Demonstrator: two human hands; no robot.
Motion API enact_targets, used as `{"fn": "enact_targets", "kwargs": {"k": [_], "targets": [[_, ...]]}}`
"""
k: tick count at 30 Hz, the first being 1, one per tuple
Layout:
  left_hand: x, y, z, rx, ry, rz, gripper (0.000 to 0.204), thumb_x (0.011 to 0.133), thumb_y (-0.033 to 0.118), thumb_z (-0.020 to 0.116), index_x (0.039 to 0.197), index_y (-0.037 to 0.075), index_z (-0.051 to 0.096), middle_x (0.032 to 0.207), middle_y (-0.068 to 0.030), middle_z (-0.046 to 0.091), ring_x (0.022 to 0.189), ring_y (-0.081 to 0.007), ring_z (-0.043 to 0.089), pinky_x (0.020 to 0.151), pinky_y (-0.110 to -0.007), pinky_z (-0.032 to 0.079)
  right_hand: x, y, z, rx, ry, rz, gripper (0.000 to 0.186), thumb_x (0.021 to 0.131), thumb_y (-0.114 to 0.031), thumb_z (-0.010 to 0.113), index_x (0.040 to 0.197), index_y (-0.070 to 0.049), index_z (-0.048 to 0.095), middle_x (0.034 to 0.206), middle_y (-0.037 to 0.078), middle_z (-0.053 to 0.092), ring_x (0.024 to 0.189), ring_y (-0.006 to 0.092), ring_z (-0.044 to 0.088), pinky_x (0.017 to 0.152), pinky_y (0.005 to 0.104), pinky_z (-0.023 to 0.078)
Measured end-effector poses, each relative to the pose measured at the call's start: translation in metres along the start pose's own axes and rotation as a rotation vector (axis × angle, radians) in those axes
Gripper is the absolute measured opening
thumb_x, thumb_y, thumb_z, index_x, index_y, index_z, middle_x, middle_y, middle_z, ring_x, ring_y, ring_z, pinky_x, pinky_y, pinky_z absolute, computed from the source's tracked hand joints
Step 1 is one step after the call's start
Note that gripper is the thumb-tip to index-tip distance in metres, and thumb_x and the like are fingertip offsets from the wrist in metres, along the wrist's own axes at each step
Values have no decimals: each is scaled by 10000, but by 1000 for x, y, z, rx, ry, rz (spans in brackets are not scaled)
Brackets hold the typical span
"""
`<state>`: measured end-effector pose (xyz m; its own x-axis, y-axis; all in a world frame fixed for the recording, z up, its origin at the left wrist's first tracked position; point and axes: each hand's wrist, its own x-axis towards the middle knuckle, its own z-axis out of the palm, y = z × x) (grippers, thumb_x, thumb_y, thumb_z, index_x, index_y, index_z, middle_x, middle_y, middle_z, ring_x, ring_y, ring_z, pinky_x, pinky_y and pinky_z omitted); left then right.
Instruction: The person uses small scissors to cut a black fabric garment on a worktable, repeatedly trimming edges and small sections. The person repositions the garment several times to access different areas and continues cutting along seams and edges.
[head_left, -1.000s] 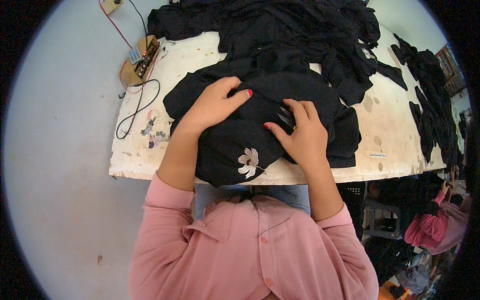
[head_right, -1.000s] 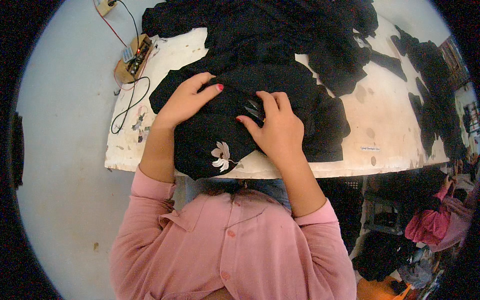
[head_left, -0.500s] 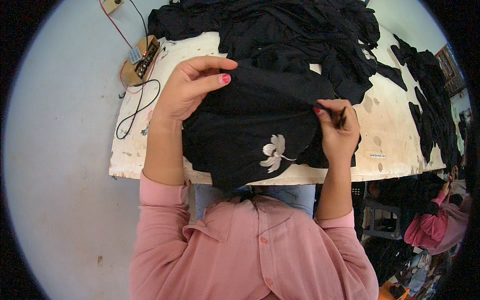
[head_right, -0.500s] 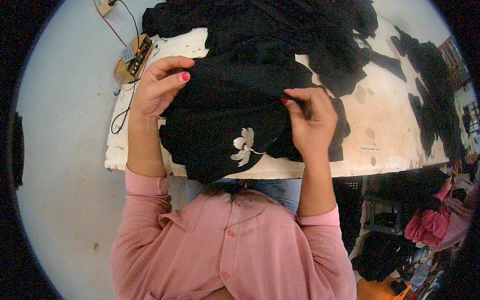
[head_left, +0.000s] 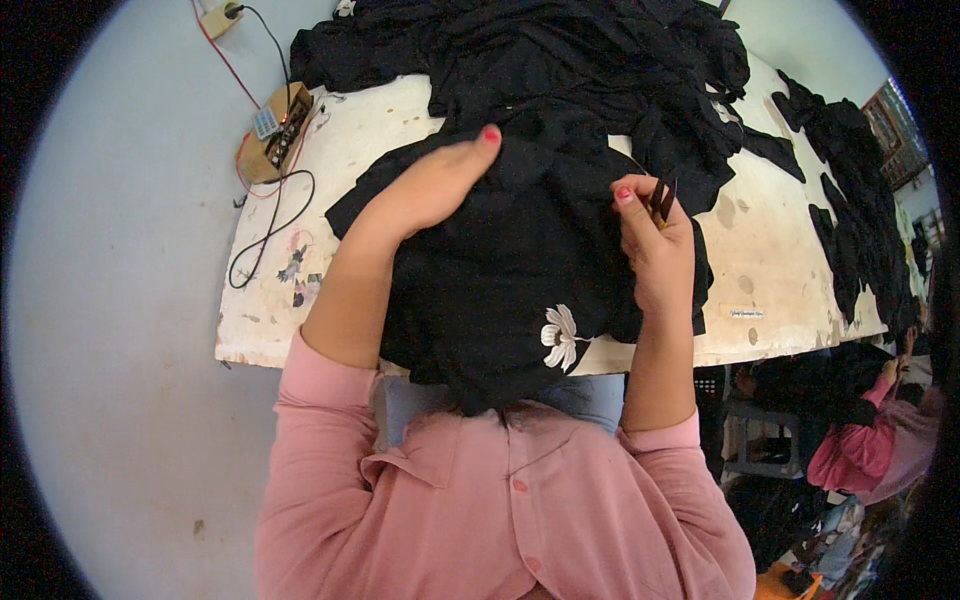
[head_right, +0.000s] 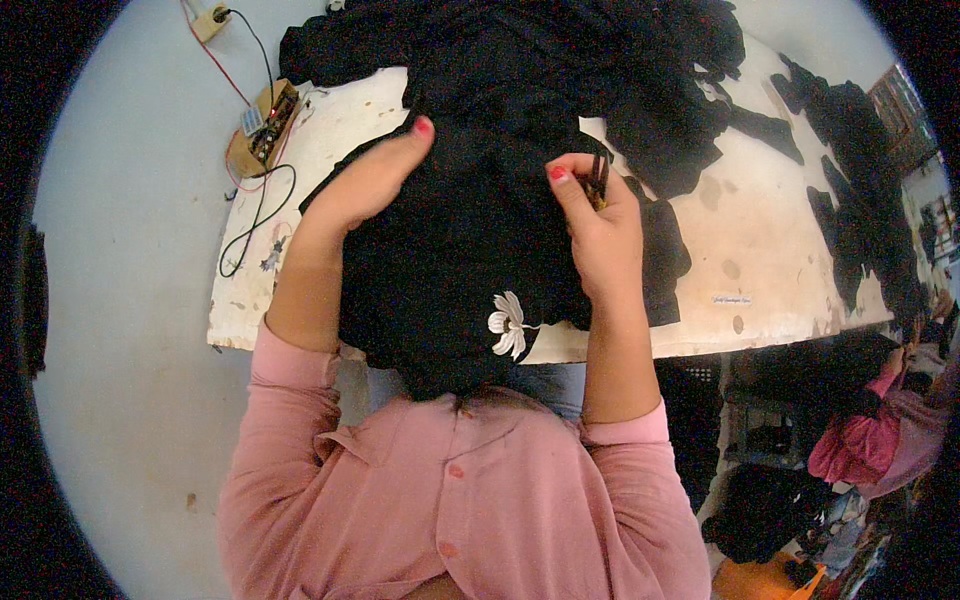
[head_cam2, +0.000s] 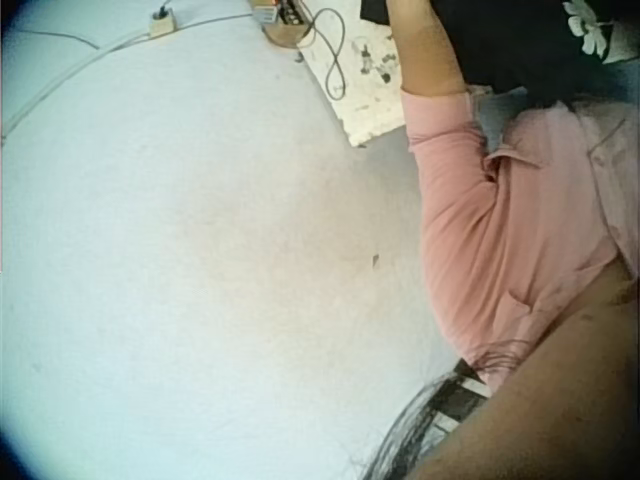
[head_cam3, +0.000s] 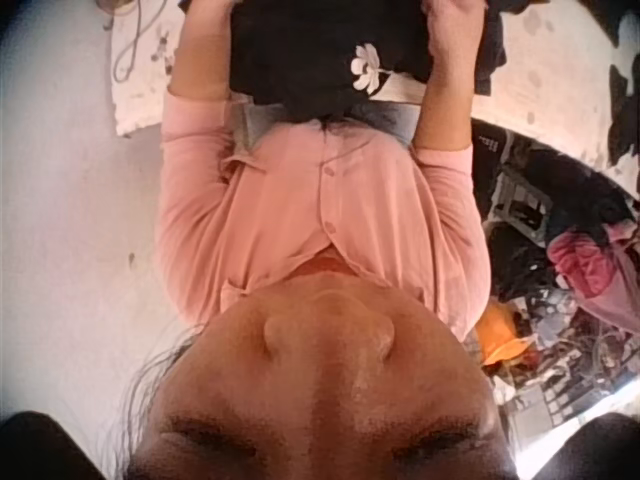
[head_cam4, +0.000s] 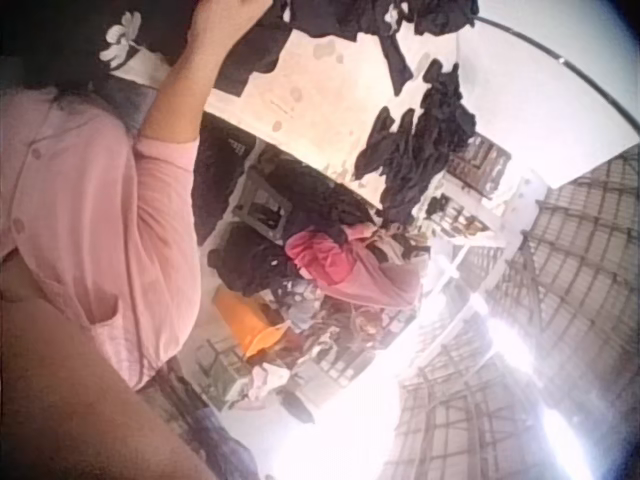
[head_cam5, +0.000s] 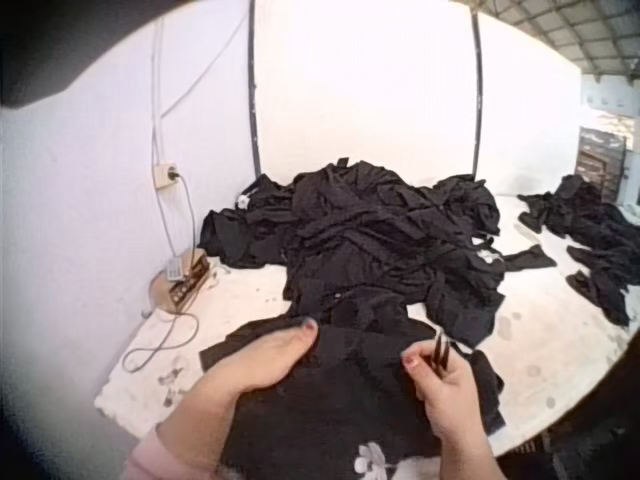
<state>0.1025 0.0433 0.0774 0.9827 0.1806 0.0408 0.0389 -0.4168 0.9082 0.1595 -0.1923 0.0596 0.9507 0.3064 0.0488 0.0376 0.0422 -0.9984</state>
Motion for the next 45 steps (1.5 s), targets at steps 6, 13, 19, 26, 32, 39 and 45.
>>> {"fn": "enact_targets", "kwargs": {"k": [6, 13, 19, 26, 32, 39, 45], "targets": [[-1, -14, -5, -93, -228, -141, 463, 934, 434, 555, 1103, 15, 654, 1136, -114, 648, 1078, -200, 579, 983, -313, 392, 3, 21, -7, -662, 9, -308, 447, 815, -260, 744, 1146, 14, 622, 945, 98, 676, 895, 160, 609, 831, 280, 461], [-1, 19, -24, -1065, -55, 31, 375, 936, 318, 576, 1123, -6, 611, 1069, -88, 662, 997, -171, 624, 911, -320, 494, 14, 18, -40, 64, 60, -189, 217, 858, -88, 662, 1049, 16, 656, 926, 41, 658, 876, 108, 579, 801, 255, 442], [-9, 28, 3, -522, 109, 271, 260, 924, 261, 619, 1046, 34, 654, 985, -19, 661, 904, -116, 602, 833, -257, 460, 8, -17, -33, -186, 111, -375, 357, 859, -156, 666, 1160, 27, 605, 1099, 102, 645, 915, 129, 594, 836, 266, 453], [-20, 30, 26, -142, 247, 327, 303, 901, 294, 649, 998, 8, 668, 964, -55, 668, 923, -123, 586, 848, -261, 439, 18, -7, 20, 31, -57, -24, 240, 836, -275, 730, 921, -64, 653, 798, -24, 624, 676, 74, 528, 628, 215, 407], [-33, 12, 20, -156, 272, 253, 329, 878, 257, 671, 1096, 12, 644, 1032, -91, 666, 1013, -149, 580, 901, -285, 437, 21, 11, 17, 512, -11, 100, 195, 862, -238, 695, 953, -74, 642, 894, 21, 657, 766, 123, 607, 701, 266, 470], [-28, 8, 18, -271, 46, 89, 361, 854, 276, 706, 1060, -18, 668, 994, -104, 664, 948, -133, 587, 857, -254, 448, 13, 3, 18, 655, -92, 115, 188, 885, -208, 661, 1006, -66, 638, 953, 52, 670, 838, 156, 646, 770, 292, 512], [-24, 1, 12, -445, 36, 82, 302, 880, 281, 685, 963, -10, 679, 888, -4, 650, 846, -70, 550, 745, -210, 435, 15, 2, 10, 650, -117, 31, 190, 893, -184, 644, 1027, -50, 638, 971, 64, 666, 878, 175, 640, 790, 316, 512]]}}
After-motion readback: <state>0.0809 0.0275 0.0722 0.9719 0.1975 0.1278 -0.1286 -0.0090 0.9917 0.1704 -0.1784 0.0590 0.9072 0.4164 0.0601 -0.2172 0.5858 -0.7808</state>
